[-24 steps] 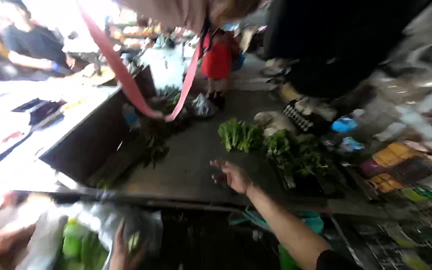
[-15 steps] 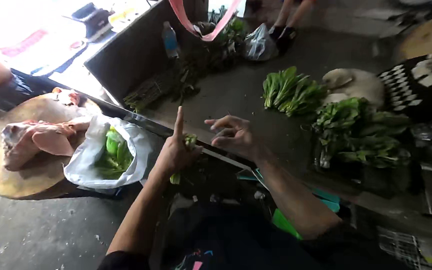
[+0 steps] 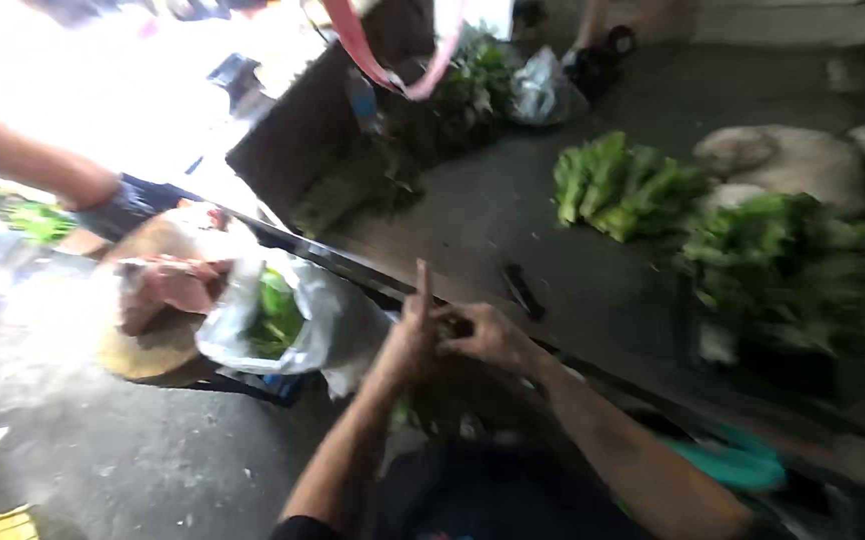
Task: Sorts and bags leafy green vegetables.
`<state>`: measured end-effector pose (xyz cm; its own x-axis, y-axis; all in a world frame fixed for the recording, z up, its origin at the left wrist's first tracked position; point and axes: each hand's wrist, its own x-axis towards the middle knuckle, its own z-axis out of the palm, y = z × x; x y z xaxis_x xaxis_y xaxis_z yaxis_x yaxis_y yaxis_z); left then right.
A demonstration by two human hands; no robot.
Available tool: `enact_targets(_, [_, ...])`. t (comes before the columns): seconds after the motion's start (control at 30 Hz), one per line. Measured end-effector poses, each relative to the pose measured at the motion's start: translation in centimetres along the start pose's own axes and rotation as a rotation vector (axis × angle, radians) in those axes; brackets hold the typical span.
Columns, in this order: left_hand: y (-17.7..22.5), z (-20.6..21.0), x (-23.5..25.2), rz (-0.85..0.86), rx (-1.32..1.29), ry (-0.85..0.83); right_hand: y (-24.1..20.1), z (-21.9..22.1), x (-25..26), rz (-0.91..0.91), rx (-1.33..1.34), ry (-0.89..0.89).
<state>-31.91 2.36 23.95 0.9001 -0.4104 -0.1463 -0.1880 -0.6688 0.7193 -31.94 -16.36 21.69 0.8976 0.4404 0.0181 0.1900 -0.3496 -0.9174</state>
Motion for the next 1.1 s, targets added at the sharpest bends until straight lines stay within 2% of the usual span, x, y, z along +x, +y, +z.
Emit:
enact_targets(0.1, [0.7,-0.2,0.0,-0.036,0.042,0.036,-0.4,0.3,0.2,0.009,0.034,0.028])
enact_targets(0.2, [0.3,0.3,0.4,0.003,0.057,-0.017,0.8,0.9,-0.5,0.029,0.243,0.077])
enact_targets(0.3, [-0.5,0.8,0.3,0.033,0.031,-0.083,2.0,1.3,-1.0,0.038,0.384,0.094])
enact_targets(0.47, [-3.3,1.8,-1.1,-0.015,0.079,-0.129,3.8,1.0,-1.7,0.012,0.427,0.163])
enact_targets(0.6, [-4.5,3.2,-1.6,-0.036,0.078,-0.174,3.8,0.7,-1.6,-0.012,0.250,0.049])
enact_targets(0.73, [-4.2,4.1,-2.0,-0.081,0.043,-0.160,2.8,0.4,-1.1,0.112,-0.055,-0.208])
enact_targets(0.8, [-4.4,4.5,-2.0,-0.120,0.064,-0.177,4.5,0.9,-0.9,0.165,-0.062,-0.250])
enact_targets(0.9, [-5.3,5.4,-2.2,-0.111,0.057,-0.127,8.3,1.6,-0.9,0.129,0.121,-0.265])
enact_targets(0.97, [-5.4,5.5,-2.3,-0.105,0.029,-0.015,9.3,2.3,-1.2,0.111,0.251,-0.245])
enact_targets(1.1, [-4.1,3.2,-1.6,-0.168,-0.033,0.195,6.6,2.8,-2.3,0.159,0.334,-0.113])
